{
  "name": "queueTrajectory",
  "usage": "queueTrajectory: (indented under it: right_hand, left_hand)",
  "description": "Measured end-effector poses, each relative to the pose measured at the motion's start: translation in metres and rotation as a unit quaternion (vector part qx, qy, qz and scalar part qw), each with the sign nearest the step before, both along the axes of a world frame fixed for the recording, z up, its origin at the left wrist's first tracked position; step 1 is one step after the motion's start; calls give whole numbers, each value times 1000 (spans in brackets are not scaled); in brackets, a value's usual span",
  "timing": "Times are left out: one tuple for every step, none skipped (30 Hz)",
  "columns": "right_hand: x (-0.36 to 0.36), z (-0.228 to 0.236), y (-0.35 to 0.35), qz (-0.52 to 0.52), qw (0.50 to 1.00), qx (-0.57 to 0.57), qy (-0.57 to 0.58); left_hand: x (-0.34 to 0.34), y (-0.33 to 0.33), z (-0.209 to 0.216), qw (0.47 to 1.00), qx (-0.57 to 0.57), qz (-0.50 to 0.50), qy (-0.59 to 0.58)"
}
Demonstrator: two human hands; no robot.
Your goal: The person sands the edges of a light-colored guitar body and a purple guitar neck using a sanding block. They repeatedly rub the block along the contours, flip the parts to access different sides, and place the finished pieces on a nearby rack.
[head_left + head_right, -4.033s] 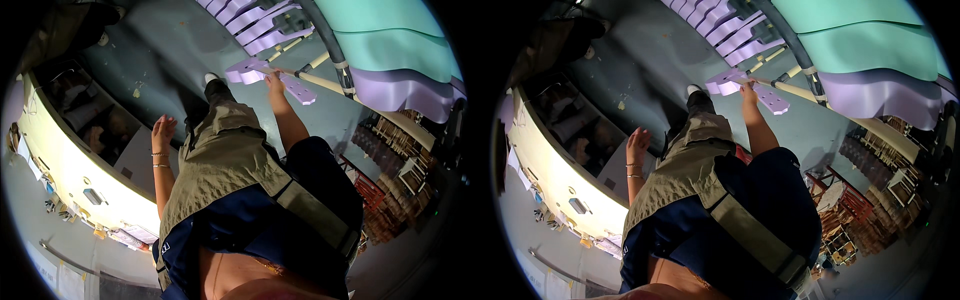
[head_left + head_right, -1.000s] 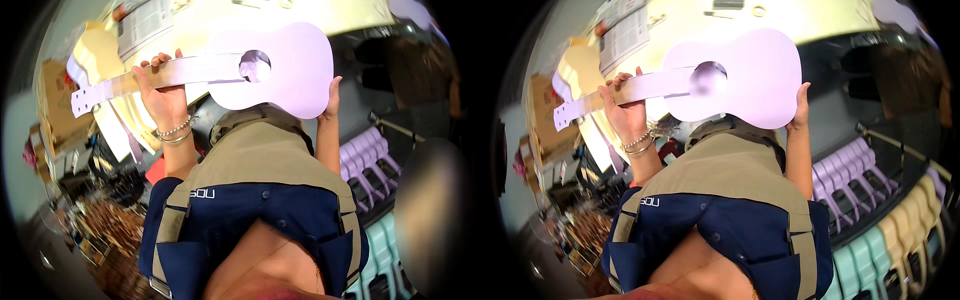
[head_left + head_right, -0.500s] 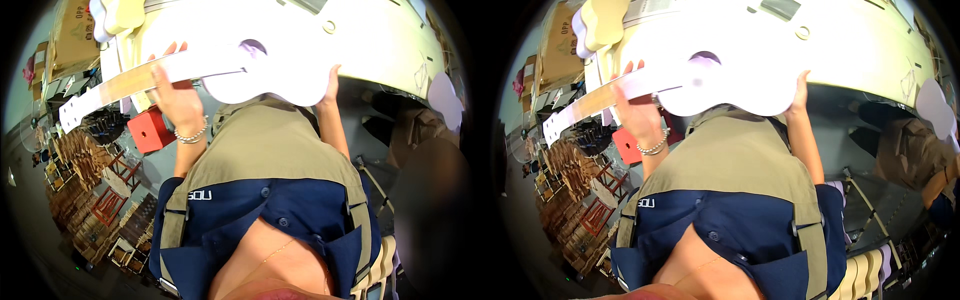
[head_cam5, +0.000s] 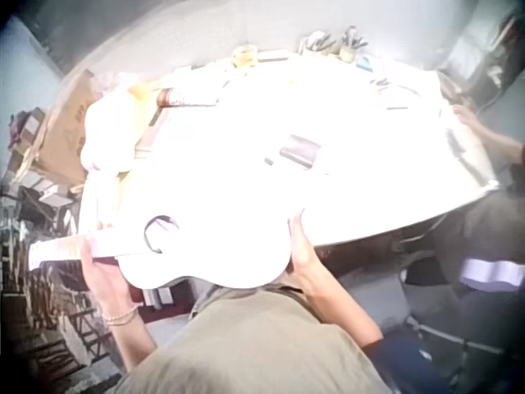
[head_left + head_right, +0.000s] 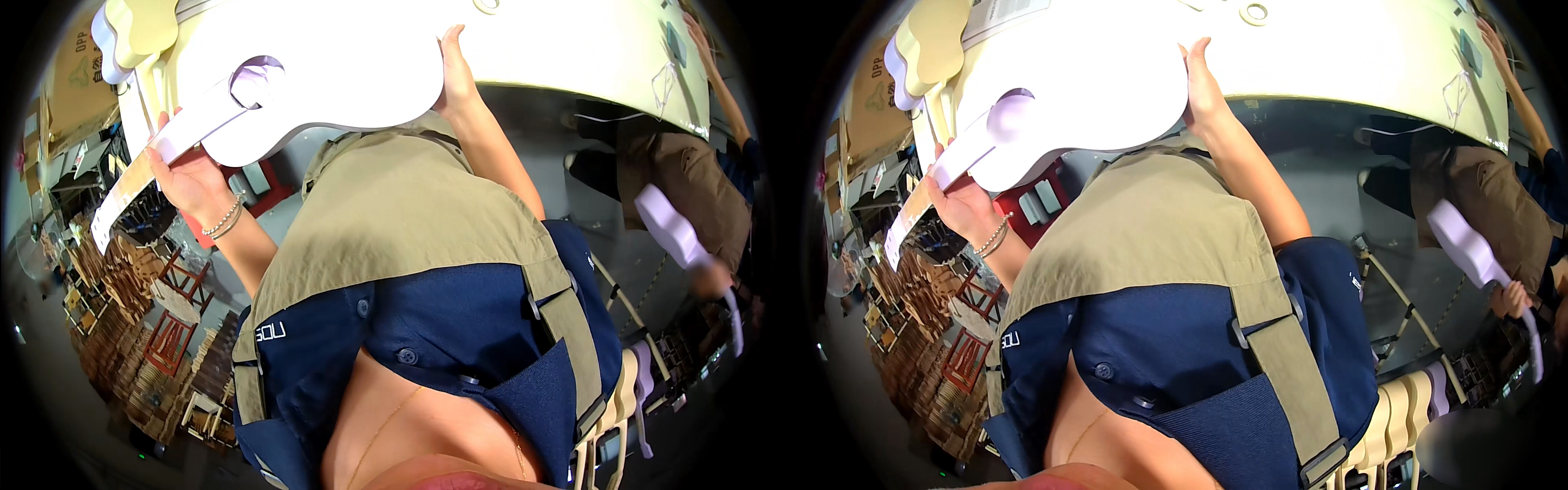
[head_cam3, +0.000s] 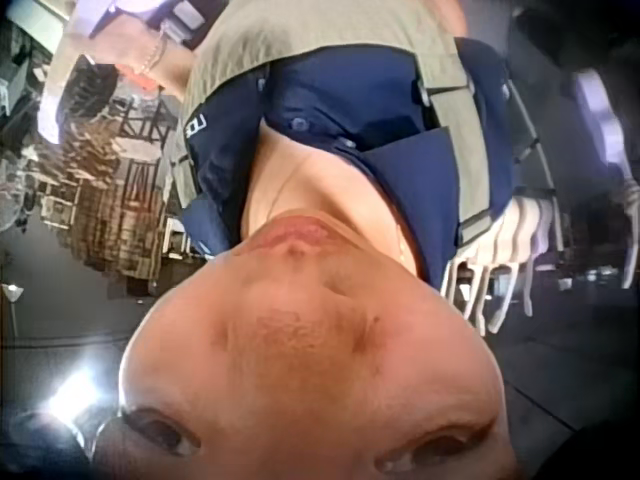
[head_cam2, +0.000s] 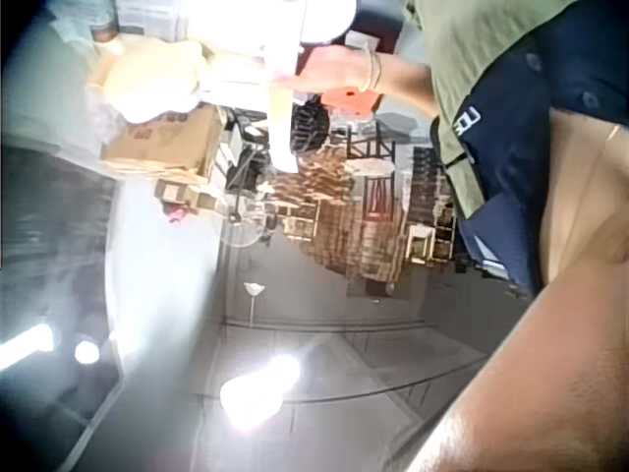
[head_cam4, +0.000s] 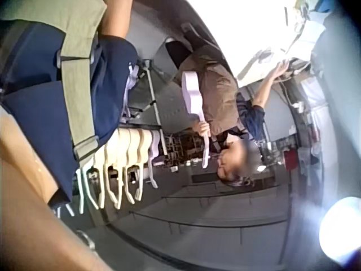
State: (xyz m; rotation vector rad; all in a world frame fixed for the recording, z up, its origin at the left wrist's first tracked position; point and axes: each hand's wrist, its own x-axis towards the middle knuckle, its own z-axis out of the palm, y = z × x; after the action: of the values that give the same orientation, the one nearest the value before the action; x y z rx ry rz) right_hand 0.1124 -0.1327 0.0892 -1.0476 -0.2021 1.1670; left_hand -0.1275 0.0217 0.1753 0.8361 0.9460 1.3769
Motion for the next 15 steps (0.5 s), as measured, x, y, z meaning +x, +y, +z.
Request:
queueTrajectory:
  right_hand:
    - [-1, 0, 2, -1, 1000, -6, 13]
    - [-1, -1, 3, -2, 1000, -13, 26]
    - [-1, -1, 4, -2, 999, -19, 39]
    - [0, -4, 4, -5, 999, -12, 40]
    - [1, -11, 2, -7, 999, -3, 41]
    - [2, -17, 1, -8, 999, 5, 42]
    - [2, -22, 0, -14, 998, 13, 52]
    - [1, -24, 0, -18, 998, 19, 62]
    - [-1, -27, 0, -23, 997, 25, 72]
    - [-3, -28, 0, -31, 997, 23, 69]
    - [-5, -30, 1, -40, 997, 21, 66]
    - [-7, -32, 2, -49, 997, 19, 63]
    - [-6, -36, 2, -54, 997, 19, 58]
    - [-6, -38, 1, -55, 997, 16, 53]
    - [-6, -39, 0, -57, 997, 13, 48]
  left_hand:
    - [-6, 4, 0, 1000, 17, -17, 21]
    - [-10, 5, -2, 1000, 12, -26, 14]
    - [-13, 4, -3, 999, 7, -34, 7]
    - [-13, 3, 0, 999, 6, -40, 3]
    - [-7, -4, 5, 999, 18, -25, 10]
    - [1, -11, 10, 999, 30, -7, 25]
    - [2, -14, 11, 999, 42, -18, 17]
    - [2, -15, 13, 998, 53, -27, 10]
    - [2, -17, 17, 997, 75, -25, 21]
    - [4, -20, 20, 996, 80, -22, 27]
    - [5, -23, 22, 996, 85, -20, 34]
    - [7, -25, 26, 995, 90, -18, 40]
    - [7, -28, 27, 995, 89, -29, 37]
    - [8, -29, 28, 994, 95, -32, 39]
    - [8, -29, 28, 993, 101, -34, 40]
